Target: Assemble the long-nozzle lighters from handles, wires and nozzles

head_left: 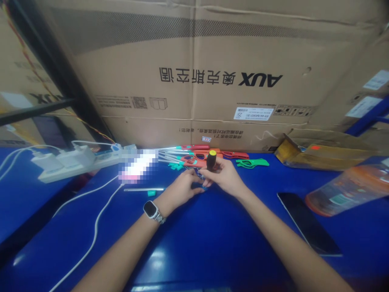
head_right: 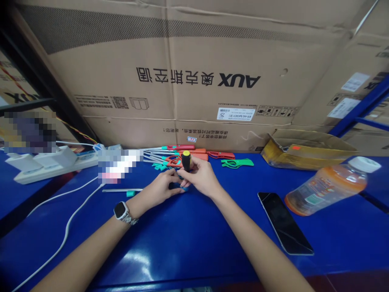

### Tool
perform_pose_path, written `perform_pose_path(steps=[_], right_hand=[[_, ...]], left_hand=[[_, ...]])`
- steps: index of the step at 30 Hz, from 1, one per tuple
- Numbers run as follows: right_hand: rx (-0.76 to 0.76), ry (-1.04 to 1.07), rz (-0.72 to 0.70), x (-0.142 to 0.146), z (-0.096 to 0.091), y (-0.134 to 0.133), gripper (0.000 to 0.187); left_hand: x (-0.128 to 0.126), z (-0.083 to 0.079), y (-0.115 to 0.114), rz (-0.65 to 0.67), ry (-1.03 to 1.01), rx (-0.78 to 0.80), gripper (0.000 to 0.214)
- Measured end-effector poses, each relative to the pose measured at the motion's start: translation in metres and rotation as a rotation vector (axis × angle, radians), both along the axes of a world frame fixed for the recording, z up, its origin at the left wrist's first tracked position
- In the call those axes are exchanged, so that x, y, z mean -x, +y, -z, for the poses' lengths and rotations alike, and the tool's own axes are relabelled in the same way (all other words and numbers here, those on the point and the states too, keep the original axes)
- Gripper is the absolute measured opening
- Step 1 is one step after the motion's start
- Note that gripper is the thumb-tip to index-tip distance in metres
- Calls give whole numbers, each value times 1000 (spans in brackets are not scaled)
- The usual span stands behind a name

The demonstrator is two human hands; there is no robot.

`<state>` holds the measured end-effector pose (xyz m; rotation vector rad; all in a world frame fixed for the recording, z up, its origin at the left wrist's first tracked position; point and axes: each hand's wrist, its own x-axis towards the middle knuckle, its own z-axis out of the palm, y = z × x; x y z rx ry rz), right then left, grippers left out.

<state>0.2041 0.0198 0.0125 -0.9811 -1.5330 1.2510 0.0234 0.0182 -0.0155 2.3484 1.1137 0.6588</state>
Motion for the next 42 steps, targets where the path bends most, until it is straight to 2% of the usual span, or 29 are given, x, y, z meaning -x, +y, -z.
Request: perform_pose_path(steps=[5, 9, 12, 14, 19, 23, 26, 31, 33, 35, 40, 42], right_hand=[[18, 14, 35, 6, 9, -1, 35], [40, 57, -86, -3, 5, -3, 46], [85, 58, -187, -11, -2, -4, 43], [49, -6, -197, -14, -5, -3, 41], [-99, -5, 126, -6, 2, 3, 36], [-100, 68, 212, 9, 14, 3, 37], [-94, 96, 166, 10, 15, 1, 42], [-38, 45, -73, -4, 2, -2, 39], [-31, -4, -104, -7, -1, -2, 37], [-53, -12, -46, -6, 0, -1, 37], [-109, 75, 232, 14, 15, 0, 46], [-110, 94, 263, 18, 19, -1, 45]], left_hand=[[0, -1, -1, 1, 14, 2, 17], [0, -1, 0, -2, 40, 1, 18], [1, 0, 0, -10, 44, 1, 19], [2, 2, 0, -14, 34, 1, 21], [2, 5, 2, -15, 34, 2, 25], [1, 2, 2, -2, 33, -15, 20], [0, 0, 1, -11, 42, -13, 18], [1, 0, 0, 0, 28, -9, 19], [1, 2, 1, 11, 6, -13, 19], [2, 4, 2, 17, -12, -15, 21], [2, 4, 2, 4, 8, -11, 22], [2, 2, 1, 0, 24, -5, 20]])
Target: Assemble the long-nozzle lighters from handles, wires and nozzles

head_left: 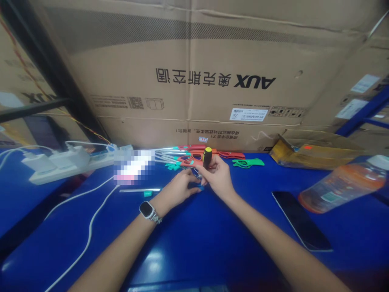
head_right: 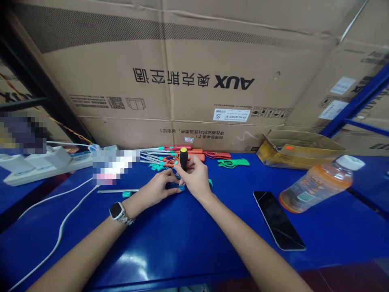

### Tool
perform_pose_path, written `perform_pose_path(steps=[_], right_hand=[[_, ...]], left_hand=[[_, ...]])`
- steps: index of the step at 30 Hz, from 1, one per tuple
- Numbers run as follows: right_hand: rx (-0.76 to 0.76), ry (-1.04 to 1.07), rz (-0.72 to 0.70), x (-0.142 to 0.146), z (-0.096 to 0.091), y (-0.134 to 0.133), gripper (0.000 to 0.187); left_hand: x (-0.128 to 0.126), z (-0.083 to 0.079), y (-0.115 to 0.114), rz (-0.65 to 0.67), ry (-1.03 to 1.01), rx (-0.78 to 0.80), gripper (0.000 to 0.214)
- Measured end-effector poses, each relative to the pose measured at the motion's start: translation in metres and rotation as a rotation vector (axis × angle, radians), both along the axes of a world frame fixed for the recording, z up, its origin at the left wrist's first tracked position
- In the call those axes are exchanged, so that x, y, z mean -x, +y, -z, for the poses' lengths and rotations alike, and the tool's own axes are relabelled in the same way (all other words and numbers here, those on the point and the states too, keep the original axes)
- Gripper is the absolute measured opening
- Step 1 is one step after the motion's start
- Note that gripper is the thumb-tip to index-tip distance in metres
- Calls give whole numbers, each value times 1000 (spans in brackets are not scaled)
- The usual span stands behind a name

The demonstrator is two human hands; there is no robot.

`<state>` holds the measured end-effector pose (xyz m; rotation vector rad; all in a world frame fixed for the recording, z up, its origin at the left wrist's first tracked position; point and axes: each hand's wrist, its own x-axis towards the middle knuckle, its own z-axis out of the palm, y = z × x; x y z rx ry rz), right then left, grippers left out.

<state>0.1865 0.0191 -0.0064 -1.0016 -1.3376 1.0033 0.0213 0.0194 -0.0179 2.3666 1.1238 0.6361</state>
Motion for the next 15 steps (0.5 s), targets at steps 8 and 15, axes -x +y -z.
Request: perform_pose_path(steps=[8, 15], right_hand=[[-24, -143, -299, -28, -13, -6, 33], [-147, -113, -37, -15, -1, 4, 41]], left_hand=[[1, 0, 0, 36, -11, -20, 23], [0, 2, 1, 13, 23, -21, 26]])
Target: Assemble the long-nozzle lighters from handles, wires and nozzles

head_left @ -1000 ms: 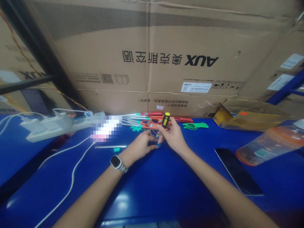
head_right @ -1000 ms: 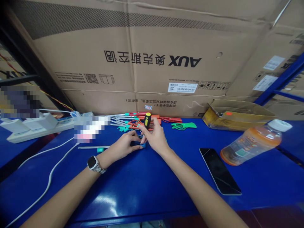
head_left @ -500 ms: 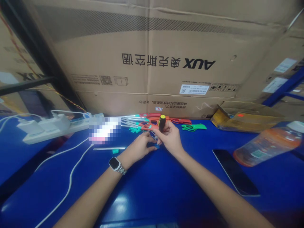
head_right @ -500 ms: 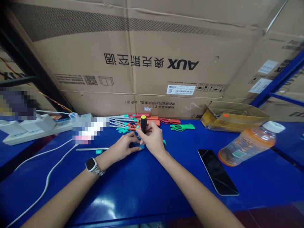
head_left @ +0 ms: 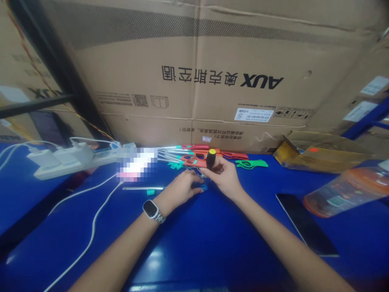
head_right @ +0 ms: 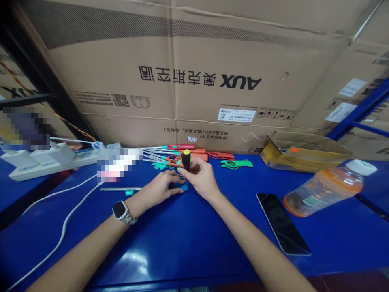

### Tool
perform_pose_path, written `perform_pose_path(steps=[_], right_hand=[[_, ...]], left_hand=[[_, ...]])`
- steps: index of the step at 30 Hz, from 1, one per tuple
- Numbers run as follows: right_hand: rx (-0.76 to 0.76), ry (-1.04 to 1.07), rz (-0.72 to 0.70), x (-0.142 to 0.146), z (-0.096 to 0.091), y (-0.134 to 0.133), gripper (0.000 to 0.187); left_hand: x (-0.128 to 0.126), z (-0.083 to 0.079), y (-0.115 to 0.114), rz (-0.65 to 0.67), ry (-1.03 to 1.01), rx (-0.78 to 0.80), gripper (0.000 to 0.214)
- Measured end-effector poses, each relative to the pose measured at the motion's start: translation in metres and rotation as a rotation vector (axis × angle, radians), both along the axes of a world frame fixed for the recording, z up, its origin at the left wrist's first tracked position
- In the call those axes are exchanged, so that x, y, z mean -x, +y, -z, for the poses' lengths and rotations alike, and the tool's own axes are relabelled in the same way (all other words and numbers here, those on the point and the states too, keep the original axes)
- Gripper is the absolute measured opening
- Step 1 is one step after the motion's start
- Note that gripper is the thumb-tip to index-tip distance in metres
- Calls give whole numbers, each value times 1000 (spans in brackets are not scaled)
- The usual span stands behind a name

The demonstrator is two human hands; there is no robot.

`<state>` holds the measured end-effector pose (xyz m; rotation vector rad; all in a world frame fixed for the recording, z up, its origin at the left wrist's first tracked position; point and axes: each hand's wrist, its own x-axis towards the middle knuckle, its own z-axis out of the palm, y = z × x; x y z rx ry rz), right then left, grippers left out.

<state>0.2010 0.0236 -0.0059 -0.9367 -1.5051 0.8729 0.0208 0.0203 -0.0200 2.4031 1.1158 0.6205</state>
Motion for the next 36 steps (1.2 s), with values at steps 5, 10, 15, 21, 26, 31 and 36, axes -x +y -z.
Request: perform_pose_path(steps=[5, 10, 15, 21, 26, 31, 36], right_hand=[[82, 115, 71, 12, 6, -3, 41], [119, 81, -141, 2, 2, -9, 35], [127, -101, -189, -11, -3, -7, 32], [-42, -52, 39, 0, 1, -1, 39], [82, 120, 35, 11, 7, -9, 40], [150, 53, -121, 3, 3, -12, 36], [152, -68, -178, -8, -6, -10, 36]], left_hand=[[0, -3, -1, -2, 33, -3, 25], [0, -5, -2, 7, 27, -5, 21], [1, -2, 0, -9, 38, -10, 25], [2, 1, 1, -7, 18, -20, 26], [1, -3, -2, -9, 47, -34, 21], [1, -5, -3, -27, 79, -37, 20], [1, -7, -3, -31, 113, -43, 27]])
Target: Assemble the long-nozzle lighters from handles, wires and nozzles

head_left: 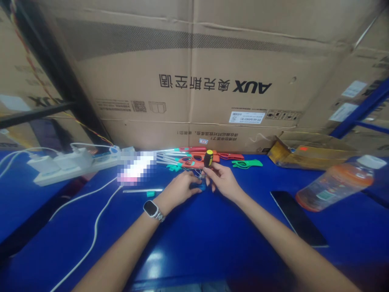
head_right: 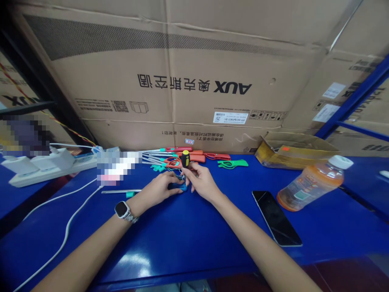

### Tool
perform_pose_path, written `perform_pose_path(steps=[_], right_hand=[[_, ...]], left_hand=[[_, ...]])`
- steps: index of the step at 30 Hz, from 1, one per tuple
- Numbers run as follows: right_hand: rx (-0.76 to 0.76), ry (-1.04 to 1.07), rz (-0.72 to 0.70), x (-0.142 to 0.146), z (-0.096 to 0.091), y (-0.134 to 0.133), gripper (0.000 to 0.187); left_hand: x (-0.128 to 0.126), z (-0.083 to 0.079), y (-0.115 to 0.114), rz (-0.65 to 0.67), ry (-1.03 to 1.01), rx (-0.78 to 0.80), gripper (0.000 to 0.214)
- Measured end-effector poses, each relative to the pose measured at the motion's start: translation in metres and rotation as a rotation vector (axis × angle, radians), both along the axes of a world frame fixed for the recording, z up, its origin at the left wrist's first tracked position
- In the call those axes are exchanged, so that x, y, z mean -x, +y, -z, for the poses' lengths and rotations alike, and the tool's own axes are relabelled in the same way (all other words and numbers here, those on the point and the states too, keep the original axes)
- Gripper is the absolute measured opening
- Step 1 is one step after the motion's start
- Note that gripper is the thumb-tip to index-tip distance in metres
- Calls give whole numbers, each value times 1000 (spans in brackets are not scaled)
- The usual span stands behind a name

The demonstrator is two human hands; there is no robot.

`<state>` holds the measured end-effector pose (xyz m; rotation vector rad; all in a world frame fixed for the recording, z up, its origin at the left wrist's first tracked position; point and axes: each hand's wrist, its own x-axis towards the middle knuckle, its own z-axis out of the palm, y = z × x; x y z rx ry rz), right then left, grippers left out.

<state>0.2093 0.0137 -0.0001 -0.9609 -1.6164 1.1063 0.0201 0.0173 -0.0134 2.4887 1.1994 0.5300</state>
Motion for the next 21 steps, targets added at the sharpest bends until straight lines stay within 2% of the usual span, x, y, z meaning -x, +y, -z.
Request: perform_pose_path(steps=[4, 9, 14, 16, 18, 21], right_hand=[[-108, 55, 124, 4, 1, 4, 35], [-71, 125, 181, 11, 4, 3, 38], [-57, 90, 287, -1, -6, -6, 36], [31, -46, 264, -11, -7, -14, 34], [78, -307, 185, -20, -3, -24, 32], [-30, -690, 189, -29, 6, -37, 34]], left_hand=[[0, -1, 0, -10, 16, 4, 29], [0, 0, 0, -18, 25, 13, 29], [8, -9, -2, -3, 65, 4, 41], [14, -15, -3, -27, 101, 2, 43], [19, -20, -4, -73, 153, 5, 39], [22, -21, -4, -84, 204, -11, 30]])
